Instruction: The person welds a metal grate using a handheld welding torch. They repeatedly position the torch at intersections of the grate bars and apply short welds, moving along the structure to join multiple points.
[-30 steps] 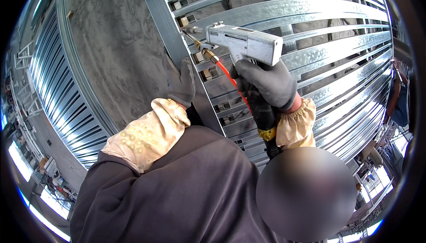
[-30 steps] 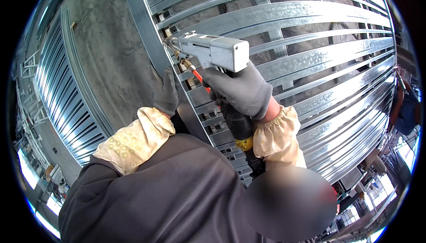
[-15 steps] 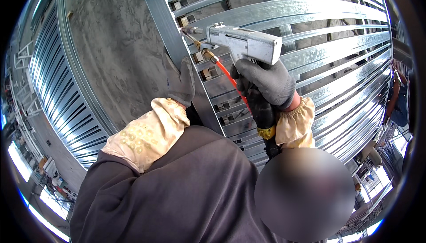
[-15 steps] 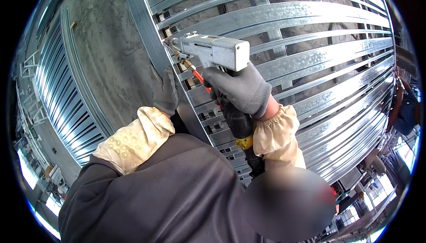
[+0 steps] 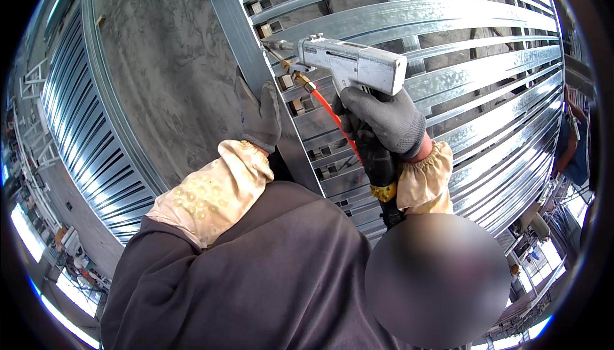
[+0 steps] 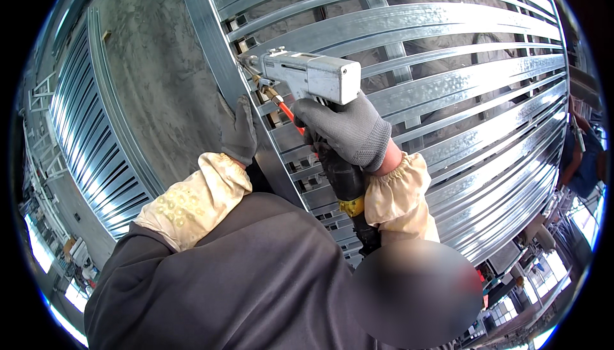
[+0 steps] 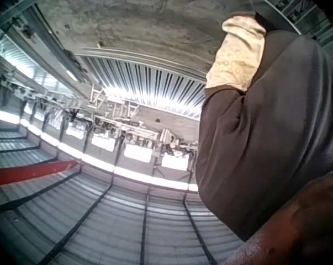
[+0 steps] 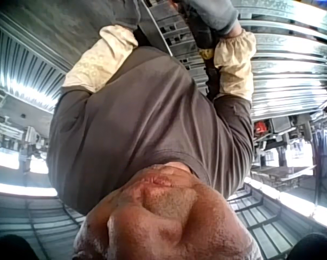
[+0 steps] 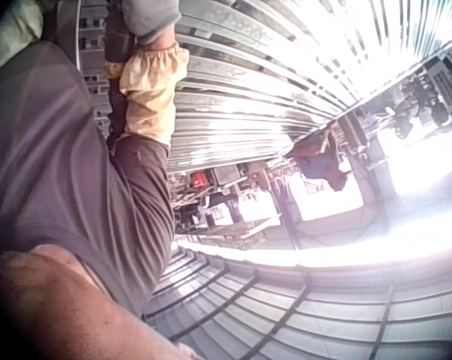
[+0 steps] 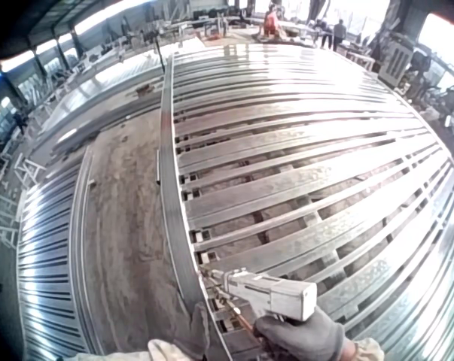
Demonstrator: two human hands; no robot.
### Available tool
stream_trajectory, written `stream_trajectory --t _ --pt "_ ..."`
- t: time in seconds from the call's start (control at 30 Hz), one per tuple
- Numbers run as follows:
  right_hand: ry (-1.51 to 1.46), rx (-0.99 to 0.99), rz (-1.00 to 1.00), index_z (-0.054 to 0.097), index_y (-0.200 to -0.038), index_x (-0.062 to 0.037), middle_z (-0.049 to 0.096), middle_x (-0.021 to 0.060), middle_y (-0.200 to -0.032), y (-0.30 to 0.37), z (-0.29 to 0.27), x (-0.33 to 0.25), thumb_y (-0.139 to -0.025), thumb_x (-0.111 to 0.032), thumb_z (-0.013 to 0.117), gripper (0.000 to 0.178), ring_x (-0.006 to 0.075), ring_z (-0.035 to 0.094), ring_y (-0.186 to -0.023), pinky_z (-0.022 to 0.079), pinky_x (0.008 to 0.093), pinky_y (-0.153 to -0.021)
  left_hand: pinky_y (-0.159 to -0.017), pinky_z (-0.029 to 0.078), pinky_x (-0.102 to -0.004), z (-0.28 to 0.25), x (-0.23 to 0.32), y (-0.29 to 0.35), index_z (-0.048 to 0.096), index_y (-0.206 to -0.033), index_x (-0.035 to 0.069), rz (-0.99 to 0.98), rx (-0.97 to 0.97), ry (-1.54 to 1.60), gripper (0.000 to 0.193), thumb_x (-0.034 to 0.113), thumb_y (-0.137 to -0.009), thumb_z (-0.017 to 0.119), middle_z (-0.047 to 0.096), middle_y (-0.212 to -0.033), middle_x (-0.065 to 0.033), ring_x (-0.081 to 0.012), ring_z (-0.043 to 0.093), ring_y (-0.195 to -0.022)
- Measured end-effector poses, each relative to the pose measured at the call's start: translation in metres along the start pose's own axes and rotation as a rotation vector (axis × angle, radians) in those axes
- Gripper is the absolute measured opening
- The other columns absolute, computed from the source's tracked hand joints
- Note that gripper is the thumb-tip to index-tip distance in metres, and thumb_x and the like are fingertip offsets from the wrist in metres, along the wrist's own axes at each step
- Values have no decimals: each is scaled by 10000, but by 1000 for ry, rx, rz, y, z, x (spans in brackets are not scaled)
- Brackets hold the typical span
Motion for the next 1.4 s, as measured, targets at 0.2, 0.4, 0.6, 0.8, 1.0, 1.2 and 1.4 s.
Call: stream_trajectory --t 0.2,0.4,0.6,0.8,1.0,1.2,1.4 --pt "15 -15 -27 657 -950 44 658 70 -702 4 0 -1 -914 -203 638 250 127 630 -558 486 245 -510 -977 450 -383 1 19 -5 309 -1443 -99 -77 -5 59 591 200 -989 541 529 -1267 -250 -303 564 -1102" --pt "-7 -27 11 623 -1086 42 655 64 -763 5 -3 4 -920 -184 678 285 118 639 -601 502 253 -526 -926 472 -381 0 17 -5 345 -1406 -102 -108 -18 59 542 197 -995 536 569 -1190 -233 -297 590 -1025" --pt "-6 -7 19 626 -1081 44 655 69 -760 8 -4 4 -919 -195 692 296 120 640 -597 505 253 -517 -923 475 -397 1 38 -5 379 -1392 -90 -75 -10 100 507 189 -996 528 578 -1199 -237 -319 600 -1023" --pt "-14 -10 33 624 -1106 43 656 68 -774 9 -3 5 -911 -197 706 320 117 641 -600 506 247 -515 -953 463 -409 0 36 -8 412 -1381 -81 -15 -6 3 488 187 -990 527 578 -1224 -246 -341 600 -1058" --pt "-26 -16 8 622 -1142 38 660 68 -804 12 -5 7 -912 -198 709 340 126 648 -611 515 259 -532 -988 439 -410 0 39 -9 393 -1397 -76 123 6 -94 502 186 -989 526 555 -1257 -242 -328 574 -1101" --pt "-13 -31 28 621 -1146 33 661 70 -810 16 -6 6 -921 -198 702 333 130 653 -617 514 260 -533 -995 432 -406 1 40 -8 381 -1403 -81 174 20 -133 505 173 -988 518 557 -1249 -233 -316 570 -1095" --pt "-54 -39 27 625 -1098 34 656 75 -778 14 -9 17 -930 -203 690 298 129 653 -610 508 257 -522 -986 435 -395 2 46 -8 371 -1404 -90 122 4 -68 501 159 -992 507 569 -1220 -219 -294 574 -1071"
Point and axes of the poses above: each hand's wrist, its own y-axis away from the middle knuckle, its own z-axis out of the palm, x = y × z, the point moved 1 cm from there along -y, towards the middle knuckle
